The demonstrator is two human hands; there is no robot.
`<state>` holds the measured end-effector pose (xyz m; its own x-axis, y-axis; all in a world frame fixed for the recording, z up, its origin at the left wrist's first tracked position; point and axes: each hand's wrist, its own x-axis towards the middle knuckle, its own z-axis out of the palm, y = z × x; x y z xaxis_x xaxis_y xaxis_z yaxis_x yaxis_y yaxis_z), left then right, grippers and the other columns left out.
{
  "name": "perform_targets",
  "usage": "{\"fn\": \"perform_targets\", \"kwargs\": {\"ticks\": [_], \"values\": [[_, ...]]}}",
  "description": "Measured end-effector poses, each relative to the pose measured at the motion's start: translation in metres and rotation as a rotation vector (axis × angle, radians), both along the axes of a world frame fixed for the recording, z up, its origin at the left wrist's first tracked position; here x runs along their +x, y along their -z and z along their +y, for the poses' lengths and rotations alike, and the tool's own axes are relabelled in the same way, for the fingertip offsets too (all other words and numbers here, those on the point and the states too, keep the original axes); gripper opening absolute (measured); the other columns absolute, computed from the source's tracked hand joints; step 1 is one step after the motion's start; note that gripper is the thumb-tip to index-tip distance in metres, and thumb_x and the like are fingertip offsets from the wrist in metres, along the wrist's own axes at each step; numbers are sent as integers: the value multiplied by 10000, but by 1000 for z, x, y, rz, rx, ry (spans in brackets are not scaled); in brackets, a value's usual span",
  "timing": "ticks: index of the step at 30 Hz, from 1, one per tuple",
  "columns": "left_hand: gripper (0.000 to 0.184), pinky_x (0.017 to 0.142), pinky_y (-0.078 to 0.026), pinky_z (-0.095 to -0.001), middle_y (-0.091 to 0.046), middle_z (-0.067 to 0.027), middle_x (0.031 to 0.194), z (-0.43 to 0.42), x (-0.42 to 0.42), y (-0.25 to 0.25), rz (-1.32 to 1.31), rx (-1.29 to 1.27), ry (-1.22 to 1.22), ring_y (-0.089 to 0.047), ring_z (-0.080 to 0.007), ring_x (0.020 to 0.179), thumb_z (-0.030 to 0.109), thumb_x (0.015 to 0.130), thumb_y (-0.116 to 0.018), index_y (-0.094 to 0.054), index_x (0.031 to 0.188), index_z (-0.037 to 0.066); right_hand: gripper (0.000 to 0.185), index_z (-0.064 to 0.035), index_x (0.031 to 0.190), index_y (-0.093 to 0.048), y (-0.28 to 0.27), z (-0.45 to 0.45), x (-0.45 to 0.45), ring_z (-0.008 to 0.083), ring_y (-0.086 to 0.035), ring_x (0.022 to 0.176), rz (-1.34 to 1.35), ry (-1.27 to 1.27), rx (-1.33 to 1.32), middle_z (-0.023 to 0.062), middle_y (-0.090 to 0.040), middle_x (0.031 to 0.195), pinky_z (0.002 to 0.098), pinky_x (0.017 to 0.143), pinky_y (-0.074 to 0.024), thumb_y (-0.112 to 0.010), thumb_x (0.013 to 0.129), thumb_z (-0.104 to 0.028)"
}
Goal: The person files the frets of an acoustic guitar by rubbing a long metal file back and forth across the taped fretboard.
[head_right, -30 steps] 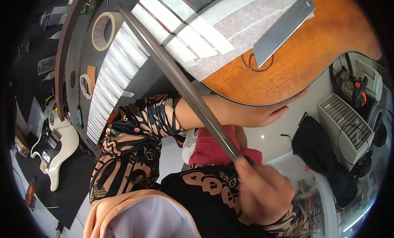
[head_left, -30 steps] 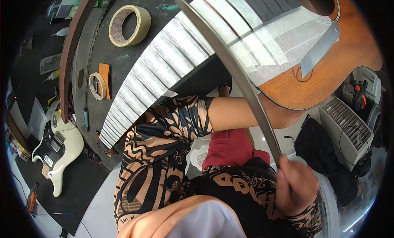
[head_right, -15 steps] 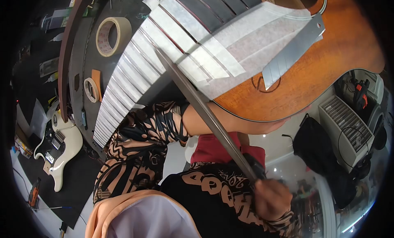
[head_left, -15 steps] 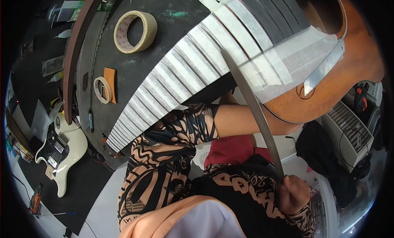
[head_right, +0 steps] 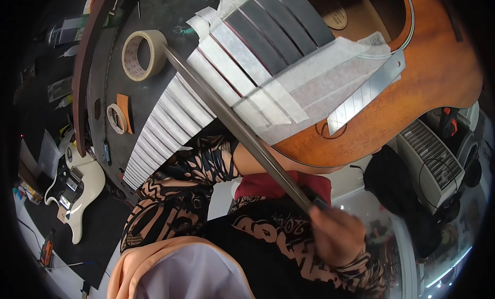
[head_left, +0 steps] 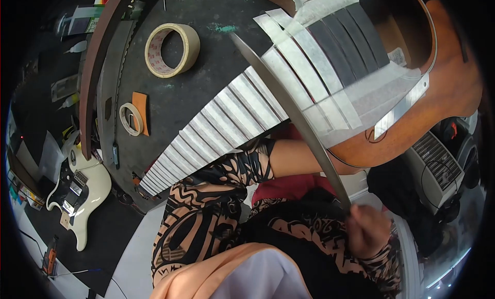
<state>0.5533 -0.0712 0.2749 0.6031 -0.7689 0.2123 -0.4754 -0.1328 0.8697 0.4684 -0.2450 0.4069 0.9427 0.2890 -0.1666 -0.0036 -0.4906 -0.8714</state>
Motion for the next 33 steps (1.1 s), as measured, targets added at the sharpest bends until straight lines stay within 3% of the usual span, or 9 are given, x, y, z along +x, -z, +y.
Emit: {"fn": "perform_targets", "kwargs": {"ticks": [2, 5, 9, 12, 18, 21, 23, 25, 33], "values": [[392, 1015, -398, -434, -509, -151, 1281, 5, 0, 0, 16, 8, 8, -505, -293, 1197, 215, 905, -504, -464, 1276, 95, 390, -24, 1087, -672, 4, -27, -43, 240, -603, 535, -50, 65, 9, 133, -618, 675, 315, 481, -469, -673, 720, 110], [379, 1007, -404, -436, -520, -152, 1264, 13, -2, -2, 37, 29, 33, -513, -296, 1185, 215, 900, -508, -478, 1257, 92, 402, -31, 1100, -672, 0, -23, -33, 232, -612, 551, 8, 63, 60, 140, -619, 674, 314, 481, -468, -673, 723, 108], [362, 996, -412, -438, -535, -153, 1241, 25, -8, -1, 68, 55, 50, -524, -299, 1169, 215, 894, -515, -497, 1232, 87, 431, -65, 1174, -660, -20, 45, 69, 229, -621, 583, 202, -9, 28, 119, -615, 692, 284, 526, -478, -646, 771, 87], [350, 988, -418, -440, -547, -154, 1224, 31, -10, 0, 83, 70, 65, -532, -302, 1157, 215, 888, -519, -511, 1213, 84, 431, -67, 1193, -652, -10, 56, 82, 233, -614, 581, 99, 31, 82, 110, -610, 685, 267, 538, -475, -642, 785, 74], [327, 972, -431, -444, -569, -156, 1190, 34, -12, 0, 92, 71, 39, -548, -307, 1133, 214, 878, -528, -539, 1175, 77, 414, -23, 1074, -675, 0, -17, -38, 251, -609, 536, -23, 66, 29, 143, -627, 677, 285, 487, -470, -645, 694, 139], [317, 964, -437, -446, -580, -157, 1173, 36, -11, 0, 96, 72, 48, -556, -309, 1121, 214, 873, -533, -553, 1157, 74, 386, -30, 1062, -686, -2, -10, -30, 250, -613, 553, 14, 74, 0, 144, -626, 680, 295, 513, -482, -669, 706, 117], [310, 959, -441, -447, -587, -158, 1162, 36, -13, 1, 100, 81, 53, -561, -311, 1113, 214, 870, -536, -563, 1144, 71, 391, -42, 1101, -683, -11, 27, 23, 235, -628, 575, -23, 38, -100, 148, -646, 715, 293, 536, -493, -664, 740, 108], [304, 954, -445, -448, -595, -158, 1150, 34, -15, 3, 109, 82, 55, -567, -313, 1105, 214, 867, -539, -572, 1131, 69, 379, -29, 1132, -673, -18, 62, 73, 222, -634, 583, 114, 61, -9, 141, -663, 749, 289, 540, -495, -649, 776, 98], [281, 932, -461, -453, -625, -161, 1105, -35, -6, 17, 152, 32, 71, -588, -319, 1073, 214, 853, -551, -610, 1081, 60, 304, 32, 1082, -642, -15, 17, 22, 233, -641, 592, -18, 3, 26, 155, -656, 733, 284, 549, -504, -616, 788, 101]]}}
